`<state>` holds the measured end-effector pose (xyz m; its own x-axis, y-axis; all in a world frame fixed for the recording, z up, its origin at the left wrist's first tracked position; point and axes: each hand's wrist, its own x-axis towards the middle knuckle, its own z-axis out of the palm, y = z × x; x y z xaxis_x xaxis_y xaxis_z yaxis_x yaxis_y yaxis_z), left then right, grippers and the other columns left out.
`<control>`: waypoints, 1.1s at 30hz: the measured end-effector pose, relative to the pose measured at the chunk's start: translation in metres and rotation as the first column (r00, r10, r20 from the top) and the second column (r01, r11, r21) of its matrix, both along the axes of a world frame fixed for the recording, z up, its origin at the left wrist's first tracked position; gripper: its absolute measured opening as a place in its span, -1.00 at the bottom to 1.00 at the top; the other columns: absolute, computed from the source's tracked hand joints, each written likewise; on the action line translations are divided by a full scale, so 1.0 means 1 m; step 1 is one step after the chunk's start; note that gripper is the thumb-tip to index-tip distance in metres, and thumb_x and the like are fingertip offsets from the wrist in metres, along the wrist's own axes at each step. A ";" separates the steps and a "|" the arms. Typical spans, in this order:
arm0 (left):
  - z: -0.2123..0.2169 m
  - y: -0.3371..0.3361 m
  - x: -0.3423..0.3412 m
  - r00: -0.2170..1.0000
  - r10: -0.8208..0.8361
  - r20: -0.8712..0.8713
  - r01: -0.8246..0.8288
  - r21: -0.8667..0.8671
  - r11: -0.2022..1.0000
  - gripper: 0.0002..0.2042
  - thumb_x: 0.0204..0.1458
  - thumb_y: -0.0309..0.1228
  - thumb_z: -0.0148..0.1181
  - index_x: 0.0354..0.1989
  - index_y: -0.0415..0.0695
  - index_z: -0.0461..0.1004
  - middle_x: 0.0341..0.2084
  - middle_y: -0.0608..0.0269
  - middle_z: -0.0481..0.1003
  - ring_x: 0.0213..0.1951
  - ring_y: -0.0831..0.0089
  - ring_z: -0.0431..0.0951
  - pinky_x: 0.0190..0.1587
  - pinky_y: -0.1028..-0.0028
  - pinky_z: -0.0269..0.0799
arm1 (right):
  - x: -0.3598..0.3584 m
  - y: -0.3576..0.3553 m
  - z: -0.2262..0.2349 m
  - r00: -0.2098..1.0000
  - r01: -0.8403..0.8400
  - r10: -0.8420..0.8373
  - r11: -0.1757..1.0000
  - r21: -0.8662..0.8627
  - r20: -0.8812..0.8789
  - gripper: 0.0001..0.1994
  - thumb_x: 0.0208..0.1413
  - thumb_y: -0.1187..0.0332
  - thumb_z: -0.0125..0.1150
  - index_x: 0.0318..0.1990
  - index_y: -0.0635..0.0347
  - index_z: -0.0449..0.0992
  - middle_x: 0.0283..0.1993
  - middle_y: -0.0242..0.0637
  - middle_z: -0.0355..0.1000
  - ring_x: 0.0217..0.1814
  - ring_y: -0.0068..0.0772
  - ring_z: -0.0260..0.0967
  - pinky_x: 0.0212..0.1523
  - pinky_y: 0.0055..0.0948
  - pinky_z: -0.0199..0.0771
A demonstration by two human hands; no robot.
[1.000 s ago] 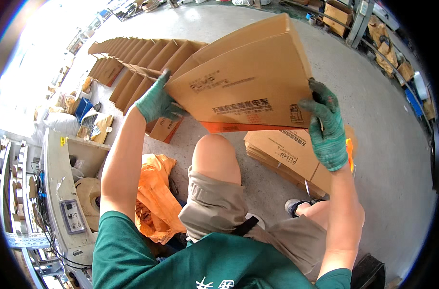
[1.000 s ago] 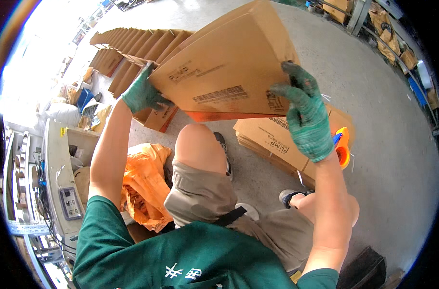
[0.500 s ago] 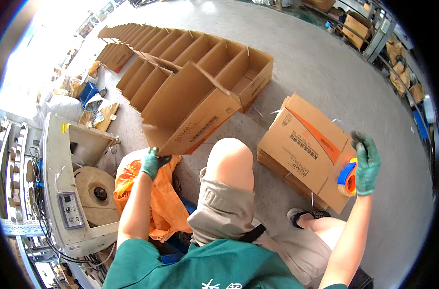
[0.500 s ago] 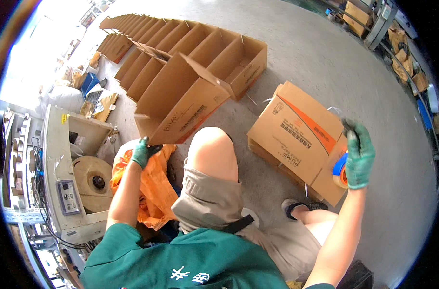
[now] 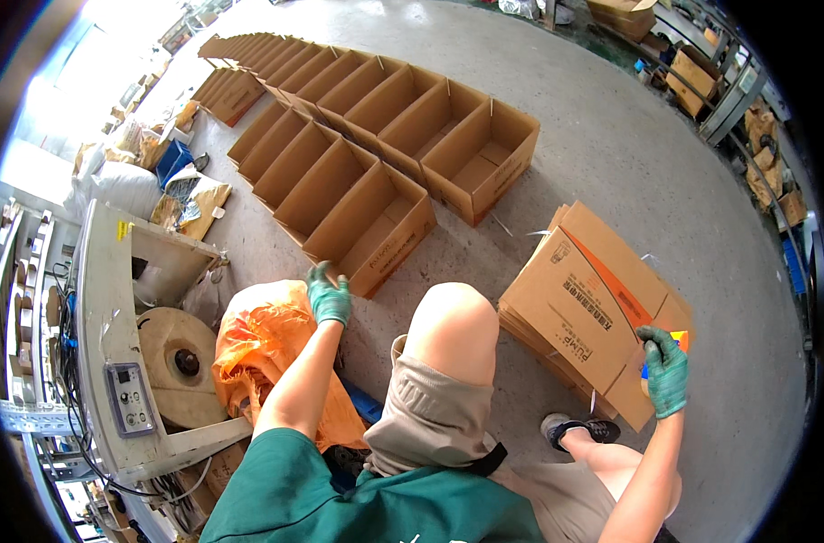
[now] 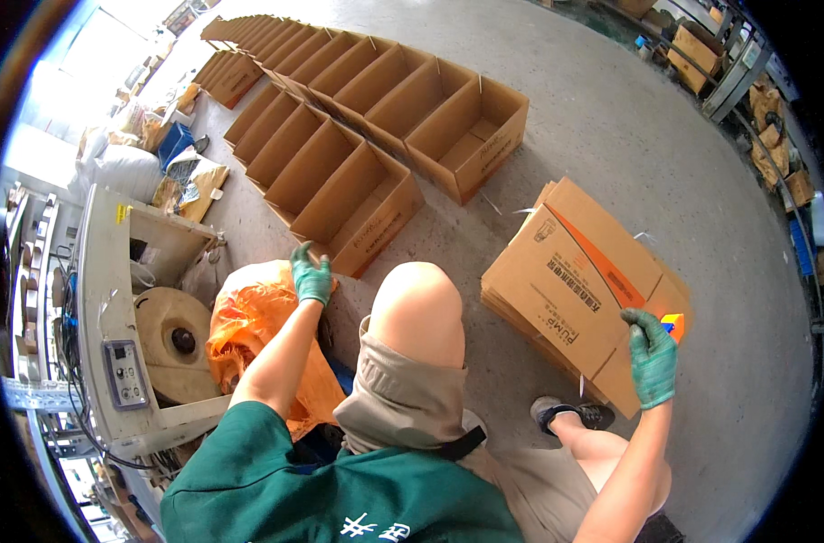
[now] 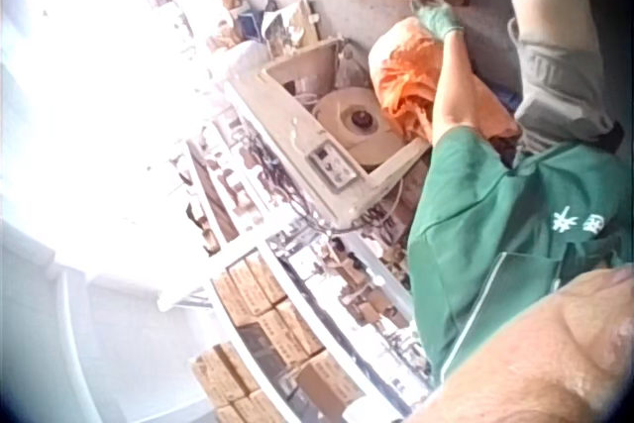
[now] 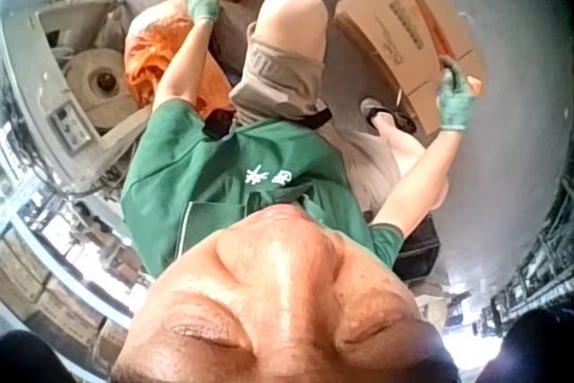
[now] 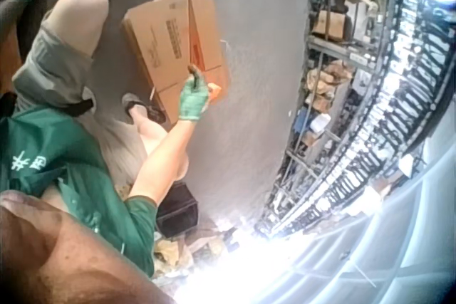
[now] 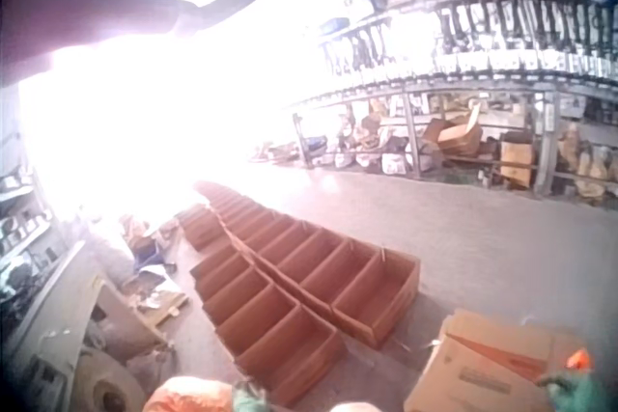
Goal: The person sits on the floor in a warehouse and repeatedly assembles flat cardboard boxes into rectangular shapes. They use a handheld tape dispenser to seal the top flaps of each box and then place the finished boxes into a stack.
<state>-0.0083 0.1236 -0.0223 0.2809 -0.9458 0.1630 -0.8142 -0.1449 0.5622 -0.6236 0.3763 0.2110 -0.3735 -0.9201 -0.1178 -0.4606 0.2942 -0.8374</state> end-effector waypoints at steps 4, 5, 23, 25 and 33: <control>0.076 -0.008 -0.074 0.766 -0.504 0.400 0.365 0.374 0.852 -0.50 0.04 -0.16 0.32 0.22 0.25 0.47 0.47 0.05 0.01 0.41 -0.03 0.13 0.34 -0.06 0.17 | -0.009 0.001 -0.020 1.000 -0.008 0.008 1.000 0.007 0.015 -0.77 0.27 0.52 0.06 0.01 0.28 0.57 -0.08 -0.30 0.59 -0.02 -0.48 0.48 0.10 -0.46 0.42; 0.078 -0.015 -0.086 0.747 -0.544 0.381 0.295 0.544 0.785 -0.49 0.05 -0.11 0.30 0.24 0.29 0.45 0.49 0.08 -0.04 0.44 -0.01 0.08 0.35 -0.10 0.15 | -0.012 0.001 -0.024 1.000 -0.022 0.022 0.999 0.023 -0.005 -0.77 0.27 0.51 0.07 0.01 0.29 0.57 -0.08 -0.29 0.59 -0.02 -0.47 0.48 0.11 -0.45 0.42; 0.076 -0.168 -0.027 0.863 -0.246 0.440 -0.187 0.733 0.654 -0.38 0.13 -0.01 0.16 0.41 0.50 0.18 0.55 0.26 -0.30 0.52 -0.02 -0.19 0.41 -0.28 -0.13 | -0.010 -0.021 -0.059 0.995 -0.059 0.072 0.983 0.172 -0.070 -0.80 0.24 0.50 0.09 -0.04 0.31 0.56 -0.12 -0.23 0.58 -0.04 -0.39 0.49 0.09 -0.38 0.44; 0.082 -0.184 -0.027 0.856 -0.248 0.454 -0.210 0.743 0.635 -0.38 0.14 -0.01 0.16 0.41 0.52 0.18 0.55 0.30 -0.45 0.53 -0.03 -0.32 0.41 -0.30 -0.17 | -0.006 -0.024 -0.052 0.992 -0.066 0.085 0.981 0.183 -0.096 -0.80 0.24 0.48 0.10 -0.04 0.30 0.57 -0.11 -0.20 0.58 -0.04 -0.37 0.50 0.08 -0.38 0.45; 0.087 -0.198 -0.082 0.695 -0.649 0.308 0.531 0.389 0.753 -0.71 0.21 -0.32 0.14 0.07 -0.03 0.59 0.22 0.05 0.43 0.18 0.14 0.47 0.24 0.36 0.36 | -0.039 -0.011 -0.024 0.800 0.196 -0.030 0.957 0.214 -0.599 -0.66 0.18 0.36 0.23 0.11 0.17 0.50 0.06 -0.10 0.49 0.04 -0.06 0.49 0.13 -0.16 0.46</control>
